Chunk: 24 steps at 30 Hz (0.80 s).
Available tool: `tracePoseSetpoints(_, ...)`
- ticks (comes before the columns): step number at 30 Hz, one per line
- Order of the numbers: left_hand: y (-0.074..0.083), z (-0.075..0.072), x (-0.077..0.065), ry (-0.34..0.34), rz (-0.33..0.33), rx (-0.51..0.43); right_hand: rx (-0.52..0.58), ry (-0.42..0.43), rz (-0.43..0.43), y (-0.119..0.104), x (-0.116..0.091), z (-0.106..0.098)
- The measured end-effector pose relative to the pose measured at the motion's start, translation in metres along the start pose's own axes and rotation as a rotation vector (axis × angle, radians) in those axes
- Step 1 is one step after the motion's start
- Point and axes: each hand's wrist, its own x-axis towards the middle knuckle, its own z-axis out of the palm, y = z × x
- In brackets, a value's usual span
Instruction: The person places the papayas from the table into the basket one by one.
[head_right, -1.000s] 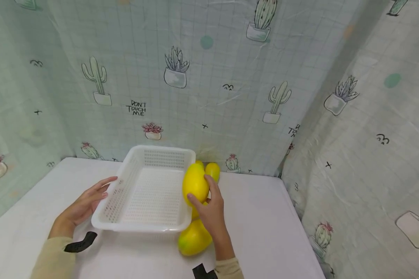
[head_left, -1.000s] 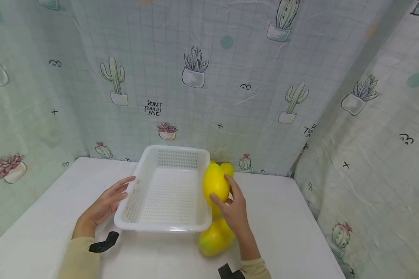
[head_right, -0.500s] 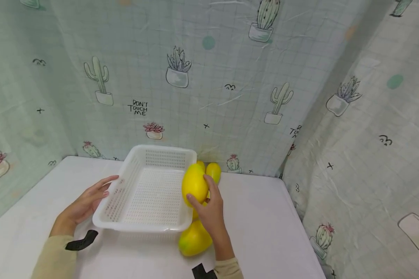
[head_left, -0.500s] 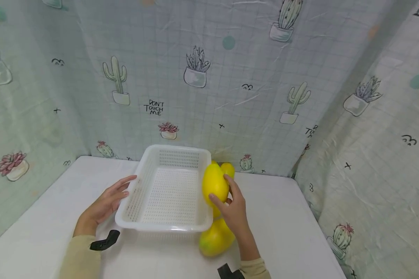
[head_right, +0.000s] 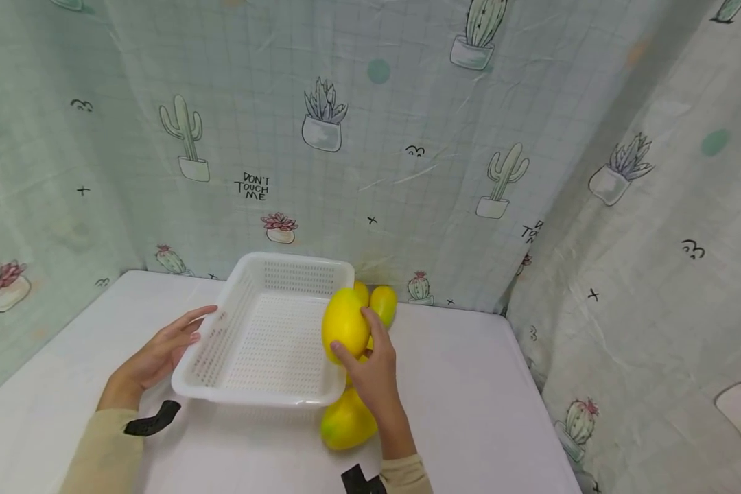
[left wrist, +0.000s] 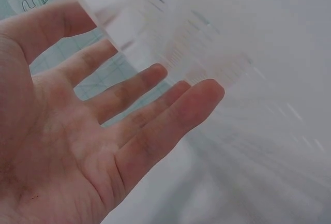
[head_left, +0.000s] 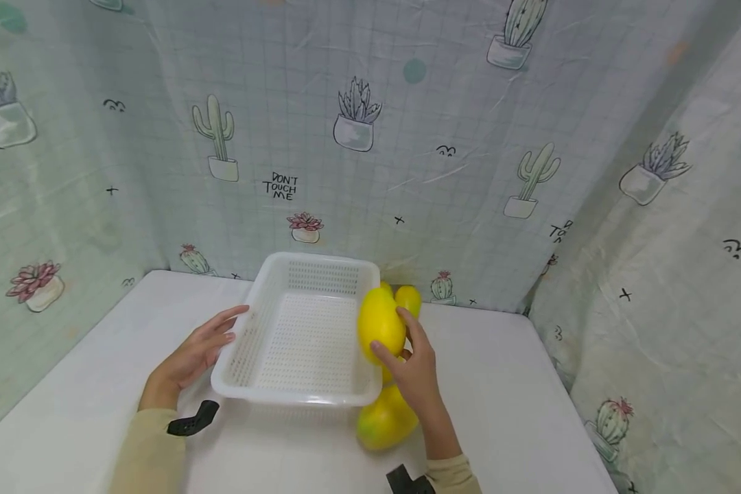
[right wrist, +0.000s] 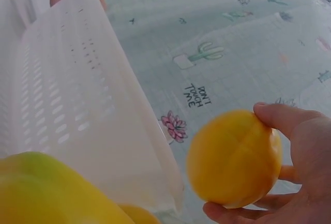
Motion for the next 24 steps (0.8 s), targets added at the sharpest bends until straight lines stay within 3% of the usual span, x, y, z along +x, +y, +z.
tracePoseSetpoints(7, 0.003, 0.002, 0.003, 0.036, -0.031, 0.019, -0.036, -0.017, -0.004, 0.002, 0.001, 0.003)
tracePoseSetpoints(16, 0.003, 0.001, 0.001, 0.008, -0.003, 0.002, -0.05, -0.036, 0.024, 0.001, -0.001, 0.01)
tracePoseSetpoints(24, 0.0, 0.001, 0.0, 0.027, -0.021, 0.017, -0.068, -0.043, 0.021, 0.003, -0.002, 0.014)
